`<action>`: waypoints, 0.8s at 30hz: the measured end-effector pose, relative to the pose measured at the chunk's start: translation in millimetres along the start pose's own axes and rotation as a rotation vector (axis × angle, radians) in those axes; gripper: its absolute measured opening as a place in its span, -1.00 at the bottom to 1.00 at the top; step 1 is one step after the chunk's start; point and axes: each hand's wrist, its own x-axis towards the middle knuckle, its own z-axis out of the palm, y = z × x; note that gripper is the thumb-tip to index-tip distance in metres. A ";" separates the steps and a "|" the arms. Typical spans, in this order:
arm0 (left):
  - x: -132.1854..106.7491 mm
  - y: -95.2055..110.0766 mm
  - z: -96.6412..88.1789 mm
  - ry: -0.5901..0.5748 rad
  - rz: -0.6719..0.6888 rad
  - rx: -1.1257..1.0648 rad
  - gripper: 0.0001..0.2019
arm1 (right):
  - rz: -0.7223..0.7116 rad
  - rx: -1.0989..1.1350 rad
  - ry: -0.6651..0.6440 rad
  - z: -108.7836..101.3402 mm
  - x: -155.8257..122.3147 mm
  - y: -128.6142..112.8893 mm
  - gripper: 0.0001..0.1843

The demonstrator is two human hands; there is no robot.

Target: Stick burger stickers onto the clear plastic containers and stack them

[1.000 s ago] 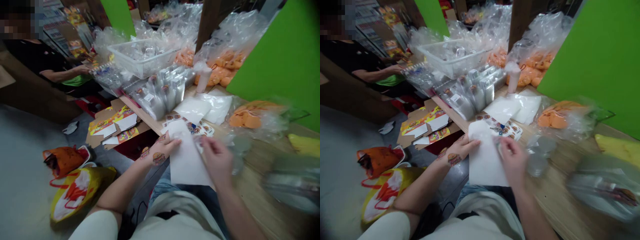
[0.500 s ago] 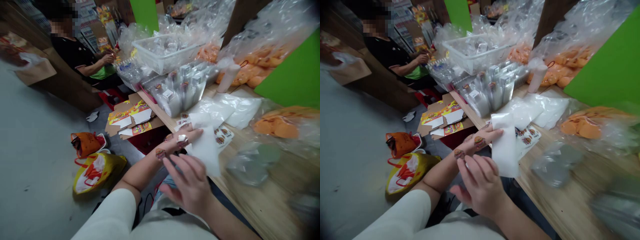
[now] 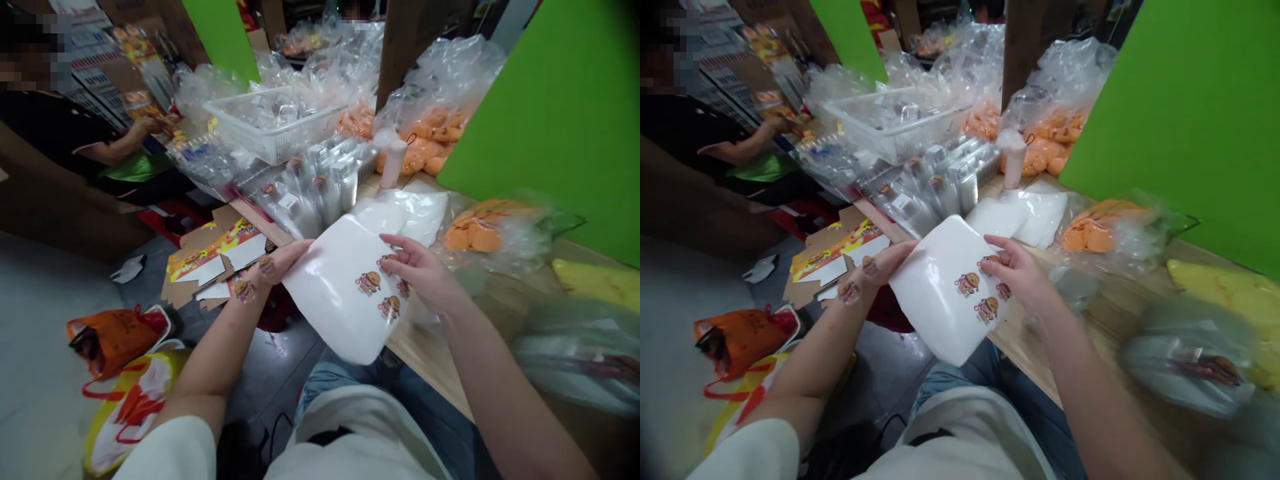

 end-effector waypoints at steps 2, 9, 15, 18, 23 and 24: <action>-2.7 -26.3 -10.9 0.025 0.105 -0.144 -0.34 | -0.056 0.070 0.116 2.2 0.4 0.0 -0.35; -20.9 -123.5 40.3 -0.155 0.124 -0.441 -0.37 | -0.222 0.222 0.470 12.3 18.9 13.8 -0.38; 4.0 -100.3 104.4 0.395 0.113 -0.443 -0.56 | -0.385 -0.283 0.567 14.5 16.1 23.7 -0.43; 9.6 -89.2 111.8 0.477 0.134 -0.411 -0.65 | -0.651 -0.760 0.762 19.1 -6.8 25.3 -0.67; 11.6 -83.7 118.4 0.429 0.184 -0.342 -0.78 | -0.714 -1.056 0.540 37.5 -33.9 40.2 -0.77; 12.7 -83.1 120.2 0.432 0.176 -0.315 -0.78 | -0.714 -1.074 0.535 39.4 -35.0 42.8 -0.76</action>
